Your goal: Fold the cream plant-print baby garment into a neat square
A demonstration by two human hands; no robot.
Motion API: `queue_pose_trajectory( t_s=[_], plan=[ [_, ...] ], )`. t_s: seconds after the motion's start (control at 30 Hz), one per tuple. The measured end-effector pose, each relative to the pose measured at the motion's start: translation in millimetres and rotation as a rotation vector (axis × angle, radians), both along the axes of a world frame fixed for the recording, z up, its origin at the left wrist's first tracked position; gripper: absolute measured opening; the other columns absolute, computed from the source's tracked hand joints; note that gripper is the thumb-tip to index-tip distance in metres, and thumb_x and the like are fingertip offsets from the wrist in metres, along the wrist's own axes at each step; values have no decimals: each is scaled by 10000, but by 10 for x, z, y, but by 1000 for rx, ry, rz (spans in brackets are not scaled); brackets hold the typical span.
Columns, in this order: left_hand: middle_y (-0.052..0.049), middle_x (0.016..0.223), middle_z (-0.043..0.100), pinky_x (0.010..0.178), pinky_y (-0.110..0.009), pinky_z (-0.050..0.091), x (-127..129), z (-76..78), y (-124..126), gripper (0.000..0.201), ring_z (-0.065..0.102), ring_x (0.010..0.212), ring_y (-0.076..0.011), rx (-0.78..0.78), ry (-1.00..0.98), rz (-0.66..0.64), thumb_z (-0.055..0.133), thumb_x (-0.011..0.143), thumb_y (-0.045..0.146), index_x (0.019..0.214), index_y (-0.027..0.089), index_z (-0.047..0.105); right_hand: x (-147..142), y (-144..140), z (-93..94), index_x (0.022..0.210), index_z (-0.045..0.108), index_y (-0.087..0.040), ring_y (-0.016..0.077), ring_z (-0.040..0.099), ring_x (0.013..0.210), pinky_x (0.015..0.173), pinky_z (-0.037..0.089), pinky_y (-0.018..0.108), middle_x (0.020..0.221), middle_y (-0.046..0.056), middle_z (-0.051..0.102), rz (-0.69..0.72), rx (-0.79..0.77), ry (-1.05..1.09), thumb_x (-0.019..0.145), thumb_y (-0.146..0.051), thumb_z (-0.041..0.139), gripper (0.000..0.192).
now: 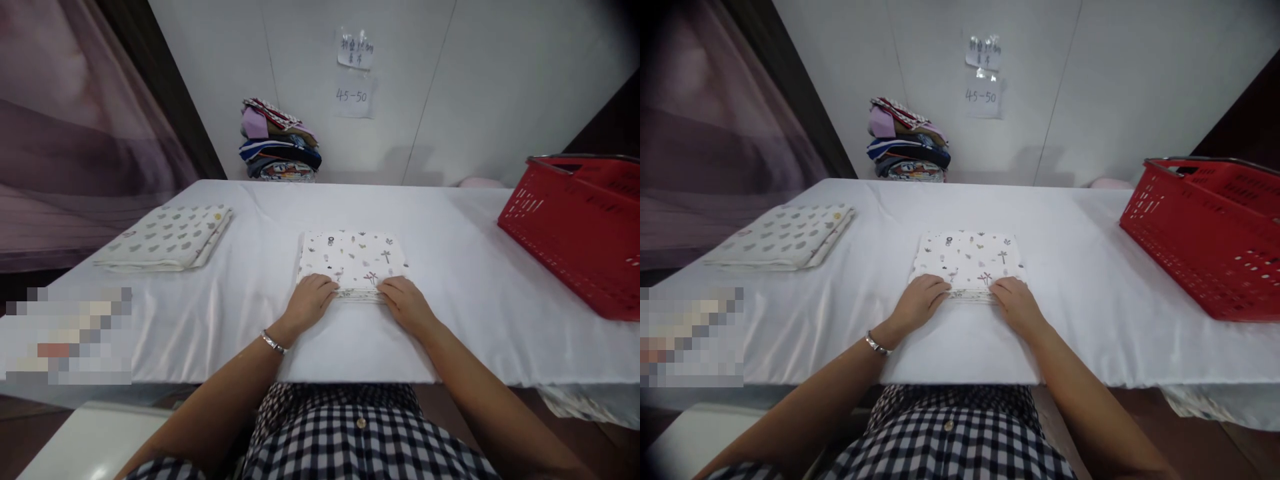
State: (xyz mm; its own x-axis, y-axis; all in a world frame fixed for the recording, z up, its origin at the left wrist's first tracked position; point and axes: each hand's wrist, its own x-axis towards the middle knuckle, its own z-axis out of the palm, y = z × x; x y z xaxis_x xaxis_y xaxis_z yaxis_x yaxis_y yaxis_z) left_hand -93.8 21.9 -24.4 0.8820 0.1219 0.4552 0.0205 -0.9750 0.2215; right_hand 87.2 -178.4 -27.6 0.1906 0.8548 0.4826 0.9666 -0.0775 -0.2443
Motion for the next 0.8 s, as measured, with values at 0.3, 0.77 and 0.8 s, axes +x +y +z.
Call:
queue_pose_trajectory(
  t_s=[0.3,0.77,0.8],
  plan=[
    [-35,863,606,762,-337,392,-65,79,-170,228,514,834,-175,7,28,98,421,897,198,901,220,648,-32,-63,9,1081,597,-222,238,558,946,802,469,427,1045,94,613,-13,-4,-32,891,-259,441,249],
    [-43,910,646,804,-339,451,-568,31,165,150,570,878,-178,-450,-231,477,502,825,200,864,192,647,-279,153,-186,1367,371,-197,270,367,1286,1008,348,482,1382,91,434,59,-161,-188,885,-297,427,496],
    [-39,886,653,773,-317,462,-608,13,189,148,583,846,-170,-578,-255,540,508,815,206,851,186,650,-287,160,-159,1363,377,-202,271,369,1285,1005,350,486,1378,90,439,66,-157,-175,886,-297,426,489]
  ],
)
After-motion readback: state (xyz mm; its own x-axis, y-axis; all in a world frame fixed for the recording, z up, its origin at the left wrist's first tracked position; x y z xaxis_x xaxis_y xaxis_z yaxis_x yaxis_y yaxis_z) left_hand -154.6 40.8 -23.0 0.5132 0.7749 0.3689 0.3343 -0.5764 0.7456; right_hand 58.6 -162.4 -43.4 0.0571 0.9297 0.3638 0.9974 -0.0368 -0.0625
